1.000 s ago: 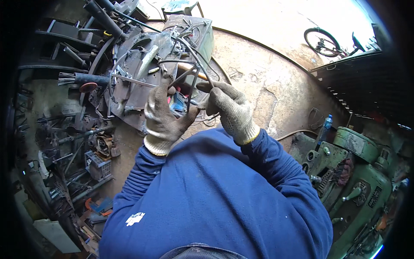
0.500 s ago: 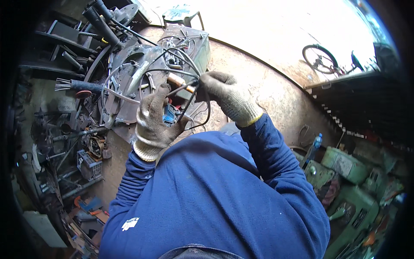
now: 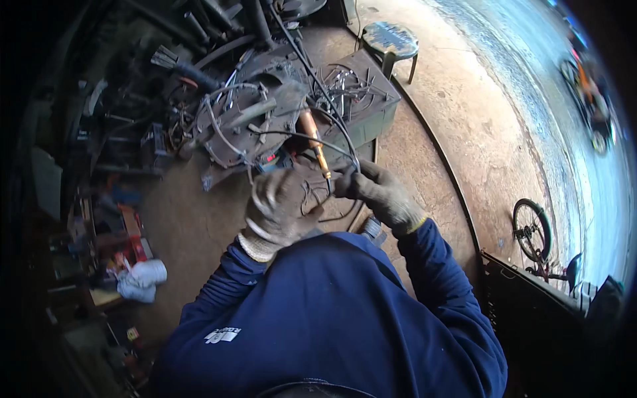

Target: The person welds metal rods together into a curved framework and hammers the structure to align the components.

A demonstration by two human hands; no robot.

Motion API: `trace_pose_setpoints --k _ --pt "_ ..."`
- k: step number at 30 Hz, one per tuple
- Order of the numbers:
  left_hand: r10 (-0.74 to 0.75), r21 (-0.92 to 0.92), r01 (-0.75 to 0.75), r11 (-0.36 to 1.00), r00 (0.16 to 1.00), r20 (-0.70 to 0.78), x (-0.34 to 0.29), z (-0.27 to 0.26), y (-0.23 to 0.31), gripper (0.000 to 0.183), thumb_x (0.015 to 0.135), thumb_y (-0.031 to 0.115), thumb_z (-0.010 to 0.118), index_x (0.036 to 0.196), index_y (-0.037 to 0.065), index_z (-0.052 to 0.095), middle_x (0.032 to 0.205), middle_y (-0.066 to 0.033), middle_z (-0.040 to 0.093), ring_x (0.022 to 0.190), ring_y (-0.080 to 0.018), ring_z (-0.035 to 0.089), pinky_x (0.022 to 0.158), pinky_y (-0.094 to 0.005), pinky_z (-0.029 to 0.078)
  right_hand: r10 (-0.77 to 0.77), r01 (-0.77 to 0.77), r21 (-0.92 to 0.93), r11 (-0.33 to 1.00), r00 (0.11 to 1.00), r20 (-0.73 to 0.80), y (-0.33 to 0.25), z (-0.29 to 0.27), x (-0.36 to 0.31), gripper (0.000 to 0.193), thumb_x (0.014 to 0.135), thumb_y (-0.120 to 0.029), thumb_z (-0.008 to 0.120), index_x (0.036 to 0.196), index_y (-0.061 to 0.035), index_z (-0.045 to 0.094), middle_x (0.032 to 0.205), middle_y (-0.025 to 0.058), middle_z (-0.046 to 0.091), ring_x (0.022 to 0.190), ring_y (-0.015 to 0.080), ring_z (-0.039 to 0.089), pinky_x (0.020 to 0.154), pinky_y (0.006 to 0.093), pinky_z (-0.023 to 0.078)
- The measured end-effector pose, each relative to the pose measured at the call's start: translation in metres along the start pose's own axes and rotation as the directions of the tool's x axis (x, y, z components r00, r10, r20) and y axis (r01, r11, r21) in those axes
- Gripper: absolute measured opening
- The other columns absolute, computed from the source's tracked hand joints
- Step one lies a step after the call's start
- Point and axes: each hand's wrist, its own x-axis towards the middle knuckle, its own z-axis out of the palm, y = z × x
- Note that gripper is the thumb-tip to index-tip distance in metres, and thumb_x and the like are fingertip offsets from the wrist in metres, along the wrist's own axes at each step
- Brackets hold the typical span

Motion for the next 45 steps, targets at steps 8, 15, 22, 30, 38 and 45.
trace_pose_setpoints --k 8,15,22,30,38,45 --pt "-0.230 0.116 0.229 0.966 0.973 -0.006 0.006 -0.027 0.013 0.095 0.068 0.028 0.089 0.146 0.003 0.042 0.131 -0.0203 0.054 0.117 -0.0390 0.055 0.100 -0.0526 0.047 -0.036 0.026 0.458 0.889 0.999 0.014 0.030 0.038 0.022 0.051 0.101 -0.036 0.066 0.134 0.0009 0.055 0.104 0.0061 0.064 0.096 0.0187 0.063 0.093 0.0371 0.053" --pt "-0.413 -0.059 0.416 0.908 0.909 0.054 -0.016 -0.034 -0.013 0.110 0.065 0.028 0.092 0.152 0.001 0.032 0.141 -0.0265 0.046 0.129 -0.0455 0.045 0.107 -0.0570 0.040 -0.040 -0.017 0.495 0.869 0.994 0.104 0.021 0.037 0.040 0.048 0.099 -0.032 0.068 0.135 -0.0039 0.054 0.097 0.0040 0.062 0.100 0.0229 0.064 0.092 0.0441 0.053" --pt "-0.327 0.083 0.342 0.936 0.933 -0.153 -0.027 -0.036 -0.032 0.098 0.073 0.050 0.084 0.147 0.002 0.042 0.135 -0.0192 0.054 0.114 -0.0395 0.056 0.098 -0.0564 0.044 -0.054 0.035 0.141 0.989 0.990 0.133 0.005 0.056 0.068 0.069 0.101 -0.047 0.063 0.146 0.0036 0.048 0.131 0.0158 0.064 0.115 0.0280 0.064 0.101 0.0415 0.052" --pt "-0.491 0.161 0.535 0.830 0.836 -0.246 -0.040 -0.047 -0.047 0.103 0.072 0.052 0.087 0.148 -0.001 0.041 0.125 -0.0225 0.055 0.110 -0.0374 0.057 0.089 -0.0504 0.052 -0.038 0.036 -0.020 0.999 0.992 -0.119 -0.021 -0.021 0.157 0.071 0.100 -0.057 0.060 0.144 -0.0020 0.052 0.124 0.0091 0.065 0.110 0.0203 0.065 0.097 0.0352 0.052" --pt "-0.683 0.213 0.786 0.580 0.612 -0.400 -0.023 -0.014 -0.026 0.102 0.073 0.049 0.085 0.152 0.004 0.039 0.115 -0.0169 0.057 0.100 -0.0321 0.059 0.087 -0.0480 0.051 -0.249 0.205 -0.418 0.885 0.967 -0.052 -0.146 -0.056 0.397 0.062 0.097 -0.046 0.070 0.135 -0.0004 0.055 0.104 0.0042 0.062 0.086 0.0113 0.057 0.073 0.0266 0.048" --pt "-0.776 0.134 0.907 0.398 0.411 -0.478 0.029 0.003 0.017 0.109 0.059 0.020 0.093 0.152 0.002 0.039 0.107 -0.0169 0.058 0.098 -0.0334 0.058 0.082 -0.0469 0.052 -0.309 0.344 -0.520 0.782 0.938 0.157 -0.163 -0.064 0.557 0.061 0.092 -0.042 0.077 0.140 -0.0098 0.056 0.105 0.0054 0.071 0.086 0.0184 0.066 0.075 0.0315 0.053"
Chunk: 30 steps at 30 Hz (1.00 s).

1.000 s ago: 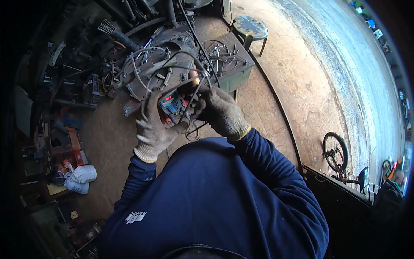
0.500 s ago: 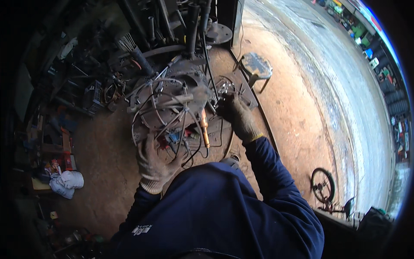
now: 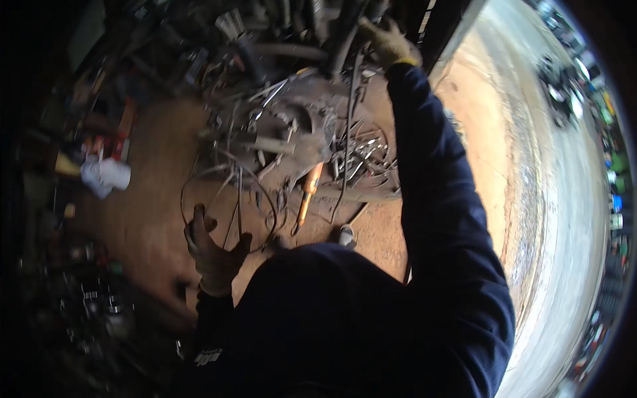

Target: The person welds metal rods together into a curved framework and hammers the structure to align the components.

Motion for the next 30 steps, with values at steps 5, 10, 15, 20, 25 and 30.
trace_pose_setpoints --k 5,10,15,20,25,30 --pt "-0.100 0.056 0.100 0.993 0.995 -0.008 -0.019 0.002 0.016 0.110 0.060 0.018 0.094 0.153 0.001 0.037 0.108 -0.0161 0.058 0.101 -0.0325 0.058 0.083 -0.0462 0.053 0.065 -0.083 0.122 0.989 0.988 0.140 -0.014 0.012 0.020 0.028 0.096 -0.018 0.073 0.120 -0.0058 0.064 0.090 0.0053 0.069 0.071 0.0167 0.063 0.061 0.0330 0.051" --pt "-0.074 0.132 0.080 0.988 0.996 -0.053 -0.028 0.019 0.013 0.111 0.061 0.024 0.096 0.153 0.000 0.037 0.110 -0.0174 0.057 0.101 -0.0299 0.059 0.082 -0.0449 0.054 -0.193 0.183 -0.138 0.973 0.980 -0.058 -0.035 0.015 0.034 0.021 0.097 -0.021 0.069 0.110 -0.0041 0.067 0.084 0.0035 0.067 0.068 0.0155 0.063 0.058 0.0337 0.051" --pt "-0.014 0.092 0.020 0.996 0.998 -0.063 -0.054 0.040 -0.016 0.112 0.062 0.029 0.096 0.151 -0.002 0.036 0.115 -0.0186 0.055 0.099 -0.0309 0.059 0.082 -0.0455 0.054 -0.516 0.461 -0.361 0.811 0.854 -0.066 -0.095 -0.025 0.010 0.034 0.097 -0.026 0.068 0.125 -0.0064 0.063 0.091 0.0071 0.070 0.079 0.0178 0.066 0.069 0.0325 0.052" --pt "-0.057 0.035 0.057 0.998 0.998 0.005 -0.063 0.063 -0.040 0.111 0.062 0.030 0.095 0.150 -0.003 0.036 0.113 -0.0190 0.056 0.098 -0.0322 0.059 0.084 -0.0466 0.052 -0.564 0.585 -0.713 0.386 0.762 0.319 -0.071 -0.124 -0.100 0.047 0.097 -0.030 0.066 0.136 -0.0042 0.060 0.092 0.0099 0.071 0.084 0.0201 0.069 0.076 0.0321 0.054" --pt "0.005 -0.040 -0.008 0.999 0.998 -0.063 -0.077 0.079 -0.066 0.107 0.060 0.030 0.095 0.145 -0.002 0.040 0.119 -0.0192 0.054 0.100 -0.0335 0.060 0.085 -0.0473 0.051 -0.052 0.104 0.148 0.984 0.947 -0.317 -0.040 -0.053 -0.310 0.060 0.097 -0.035 0.072 0.139 0.0020 0.050 0.083 0.0050 0.063 0.070 0.0203 0.065 0.064 0.0346 0.055" --pt "0.069 -0.121 -0.078 0.990 0.995 -0.076 -0.084 0.092 -0.077 0.106 0.062 0.033 0.094 0.146 -0.002 0.040 0.120 -0.0200 0.054 0.102 -0.0345 0.059 0.085 -0.0478 0.051 0.088 -0.105 -0.032 0.994 0.935 -0.345 -0.009 -0.053 -0.395 0.042 0.099 -0.019 0.068 0.137 -0.0059 0.054 0.088 0.0037 0.064 0.067 0.0164 0.064 0.057 0.0325 0.056"
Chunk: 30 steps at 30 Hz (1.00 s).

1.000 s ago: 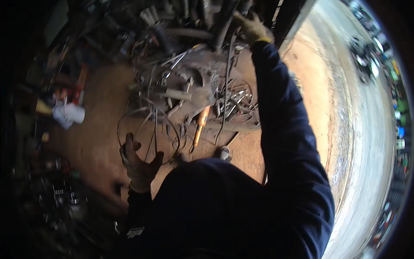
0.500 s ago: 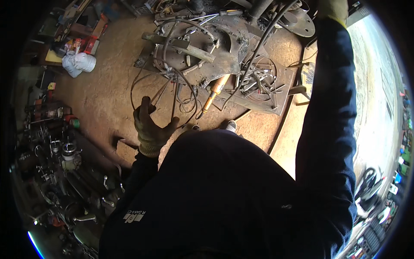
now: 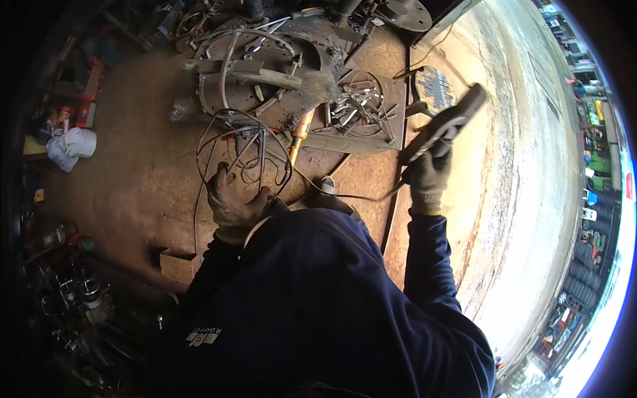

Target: The person welds metal rods together into a curved framework and hammers the structure to align the components.

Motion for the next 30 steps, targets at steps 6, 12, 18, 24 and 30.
trace_pose_setpoints --k 6,12,18,24,30 --pt "-0.023 0.062 0.023 0.998 1.000 -0.006 -0.008 0.011 0.012 0.104 0.064 0.035 0.094 0.146 -0.001 0.041 0.125 -0.0216 0.050 0.108 -0.0361 0.057 0.088 -0.0476 0.051 0.247 -0.231 -0.115 0.966 0.957 0.151 0.002 0.003 -0.010 0.028 0.097 -0.009 0.066 0.123 -0.0039 0.057 0.098 0.0040 0.066 0.081 0.0135 0.067 0.066 0.0282 0.058" --pt "-0.183 0.047 0.186 0.981 0.981 -0.061 -0.019 0.036 0.035 0.101 0.066 0.036 0.093 0.146 0.000 0.043 0.123 -0.0203 0.052 0.107 -0.0351 0.059 0.090 -0.0467 0.053 0.337 -0.288 -0.226 0.931 0.915 0.221 0.003 0.028 0.032 0.039 0.094 -0.023 0.073 0.123 -0.0017 0.057 0.091 0.0061 0.067 0.070 0.0139 0.066 0.059 0.0287 0.057" --pt "-0.296 0.169 0.320 0.932 0.943 -0.150 -0.022 0.054 0.072 0.102 0.065 0.031 0.094 0.147 0.001 0.041 0.126 -0.0211 0.049 0.109 -0.0348 0.059 0.093 -0.0468 0.055 0.388 -0.307 -0.284 0.908 0.871 0.302 0.016 0.039 0.059 0.042 0.094 -0.025 0.074 0.123 -0.0007 0.056 0.091 0.0081 0.068 0.067 0.0153 0.066 0.055 0.0302 0.056" --pt "-0.539 0.259 0.537 0.802 0.839 -0.071 -0.017 0.057 0.093 0.104 0.066 0.030 0.095 0.150 0.005 0.039 0.129 -0.0226 0.047 0.113 -0.0350 0.059 0.098 -0.0469 0.054 0.378 -0.259 -0.356 0.898 0.869 0.321 0.022 0.049 0.072 0.035 0.096 -0.021 0.069 0.119 0.0004 0.054 0.087 0.0107 0.067 0.064 0.0183 0.068 0.054 0.0318 0.057" --pt "-0.546 0.206 0.546 0.812 0.836 -0.063 -0.017 0.061 0.091 0.104 0.067 0.032 0.094 0.150 0.004 0.038 0.129 -0.0239 0.047 0.116 -0.0364 0.059 0.097 -0.0469 0.055 0.413 -0.282 -0.390 0.877 0.856 0.311 0.028 0.045 0.078 0.036 0.095 -0.023 0.068 0.119 -0.0002 0.055 0.086 0.0100 0.068 0.062 0.0179 0.067 0.053 0.0325 0.057"
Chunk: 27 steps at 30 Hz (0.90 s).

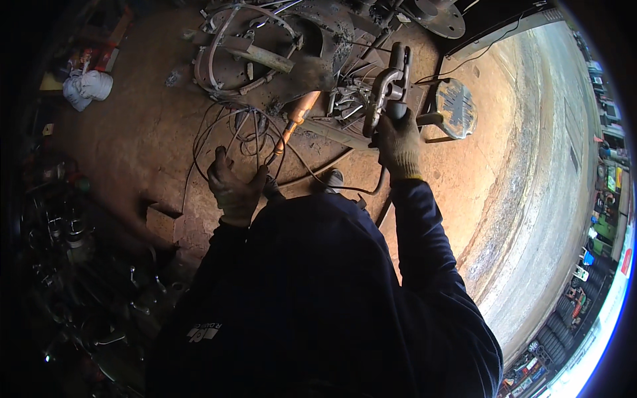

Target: The person welds metal rods together into a curved framework and hammers the structure to align the components.

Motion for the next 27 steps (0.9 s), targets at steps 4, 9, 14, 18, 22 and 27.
trace_pose_setpoints --k 4,9,14,18,22,27 --pt "-0.044 -0.010 0.045 0.999 0.997 0.067 0.001 -0.003 0.001 0.103 0.067 0.031 0.093 0.150 0.002 0.038 0.130 -0.0252 0.047 0.115 -0.0376 0.060 0.097 -0.0475 0.055 -0.001 0.000 0.034 0.999 1.000 0.023 -0.014 0.001 -0.005 0.037 0.095 -0.024 0.067 0.120 0.0003 0.054 0.087 0.0110 0.067 0.065 0.0183 0.068 0.055 0.0322 0.056" --pt "-0.028 -0.081 0.036 0.996 0.995 0.096 0.006 -0.003 0.000 0.102 0.066 0.032 0.094 0.149 0.004 0.040 0.128 -0.0231 0.051 0.116 -0.0371 0.059 0.096 -0.0459 0.056 -0.051 0.047 0.113 0.993 0.998 0.032 -0.013 0.000 -0.014 0.027 0.099 -0.015 0.060 0.121 -0.0016 0.053 0.084 0.0078 0.064 0.062 0.0170 0.065 0.054 0.0309 0.056" --pt "0.246 0.018 -0.246 0.969 0.969 -0.028 0.006 0.002 -0.020 0.104 0.065 0.030 0.095 0.148 0.003 0.039 0.118 -0.0206 0.053 0.108 -0.0352 0.057 0.088 -0.0497 0.053 -0.012 0.016 0.082 0.997 0.999 -0.042 -0.039 0.003 -0.021 0.023 0.101 -0.022 0.062 0.118 -0.0074 0.059 0.086 0.0054 0.065 0.068 0.0134 0.065 0.051 0.0282 0.054" --pt "0.023 -0.067 -0.022 0.998 1.000 0.017 0.004 0.002 -0.003 0.106 0.063 0.027 0.095 0.151 0.009 0.040 0.118 -0.0184 0.055 0.106 -0.0355 0.058 0.086 -0.0496 0.054 0.043 -0.049 0.102 0.994 0.997 0.057 -0.031 -0.002 -0.008 0.021 0.101 -0.023 0.062 0.112 -0.0056 0.059 0.082 0.0051 0.065 0.061 0.0132 0.063 0.049 0.0285 0.052" --pt "0.128 -0.042 -0.127 0.991 0.992 0.014 0.008 0.000 -0.014 0.104 0.063 0.029 0.095 0.150 0.009 0.041 0.118 -0.0183 0.055 0.104 -0.0351 0.059 0.088 -0.0493 0.054 -0.136 0.104 0.212 0.972 0.980 0.147 -0.029 0.004 -0.012 0.020 0.098 -0.021 0.062 0.110 -0.0043 0.061 0.083 0.0057 0.065 0.061 0.0135 0.062 0.051 0.0284 0.054" --pt "0.080 -0.090 -0.082 0.993 0.997 -0.024 0.005 0.011 -0.019 0.101 0.069 0.040 0.092 0.151 0.009 0.042 0.121 -0.0184 0.055 0.109 -0.0330 0.059 0.092 -0.0478 0.054 0.108 -0.113 0.181 0.977 0.994 0.037 -0.027 0.005 -0.010 0.024 0.098 -0.027 0.064 0.110 -0.0065 0.061 0.081 0.0037 0.064 0.062 0.0139 0.064 0.052 0.0293 0.055"
